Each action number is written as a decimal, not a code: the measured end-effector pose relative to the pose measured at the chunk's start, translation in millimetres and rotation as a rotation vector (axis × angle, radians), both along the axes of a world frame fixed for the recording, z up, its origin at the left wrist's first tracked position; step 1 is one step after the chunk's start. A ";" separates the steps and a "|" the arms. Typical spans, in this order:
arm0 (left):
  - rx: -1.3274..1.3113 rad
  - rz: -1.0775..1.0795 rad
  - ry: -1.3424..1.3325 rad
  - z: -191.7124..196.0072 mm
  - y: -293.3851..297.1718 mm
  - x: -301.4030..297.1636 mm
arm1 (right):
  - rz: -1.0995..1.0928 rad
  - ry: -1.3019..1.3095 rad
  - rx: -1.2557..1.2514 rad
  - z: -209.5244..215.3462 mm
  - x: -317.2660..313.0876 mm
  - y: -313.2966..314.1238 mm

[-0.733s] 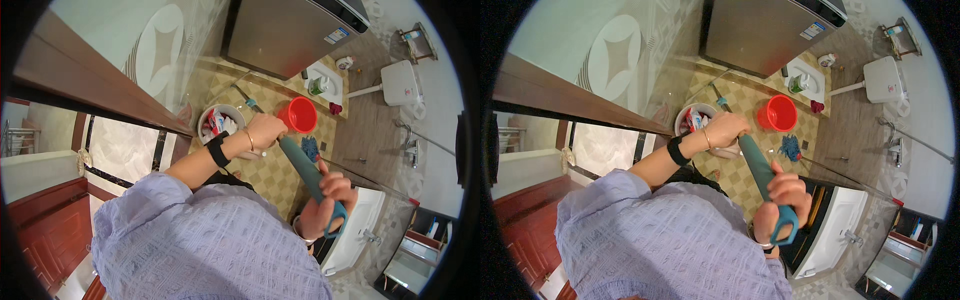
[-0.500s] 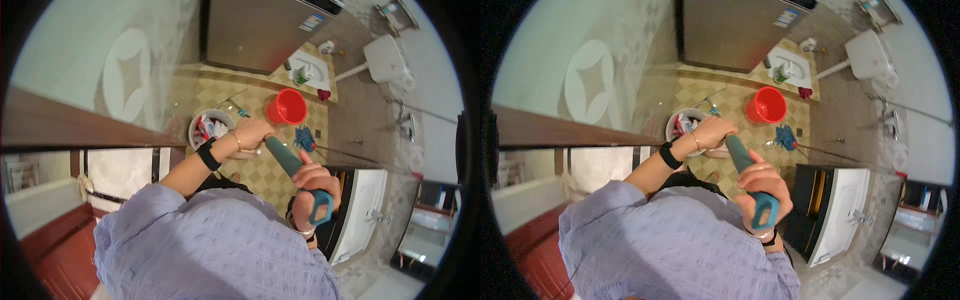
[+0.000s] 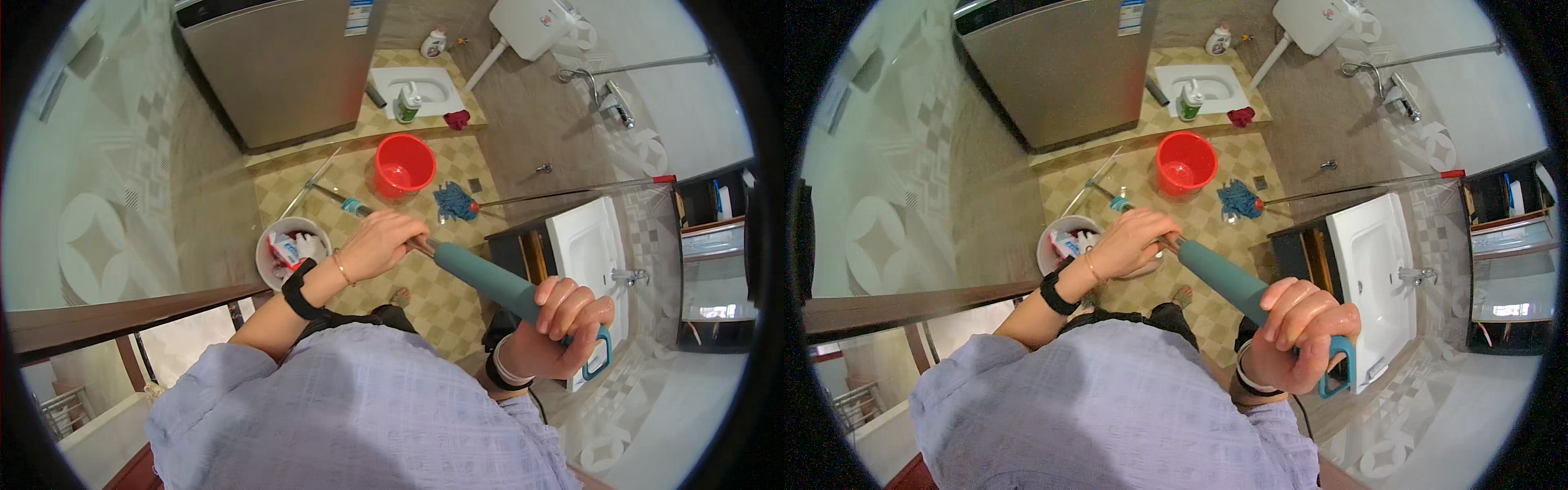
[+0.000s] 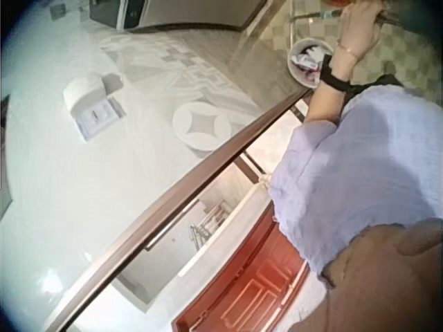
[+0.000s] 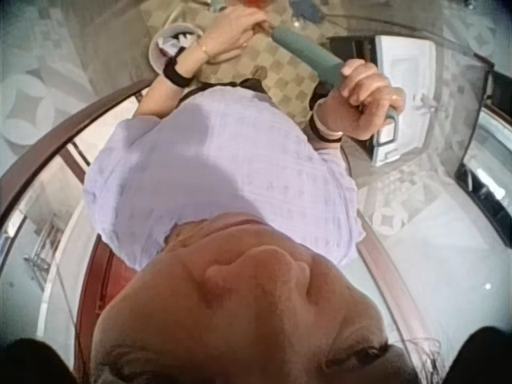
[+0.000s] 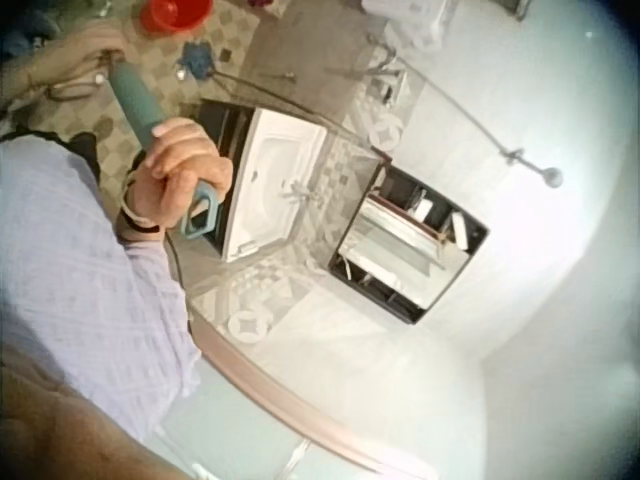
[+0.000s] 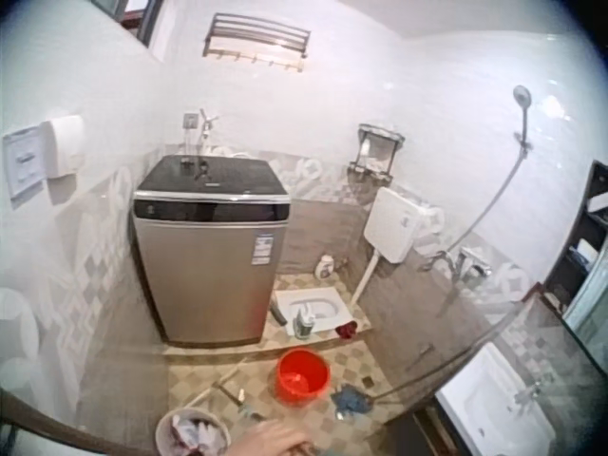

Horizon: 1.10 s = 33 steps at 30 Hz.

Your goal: Cleaning a bathroom floor with a mop, moving a washing machine, and rinsing a rag in a bucket.

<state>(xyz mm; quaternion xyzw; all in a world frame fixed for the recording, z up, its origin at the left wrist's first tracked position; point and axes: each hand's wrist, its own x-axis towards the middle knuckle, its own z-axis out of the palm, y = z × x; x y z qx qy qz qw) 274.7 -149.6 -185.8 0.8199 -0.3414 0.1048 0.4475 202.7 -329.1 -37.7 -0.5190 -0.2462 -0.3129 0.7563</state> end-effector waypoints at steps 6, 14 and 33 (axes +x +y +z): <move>0.133 0.018 -0.027 5.6 -98.1 31.8 | 0.112 -0.027 -0.054 -10.6 23.0 -104.2; 0.080 0.133 -0.303 24.6 -220.2 86.1 | 0.321 -0.323 -0.335 -7.5 49.6 -237.1; 0.144 0.418 0.058 -83.3 -228.8 352.4 | 0.135 0.155 -0.050 -75.4 372.5 -217.2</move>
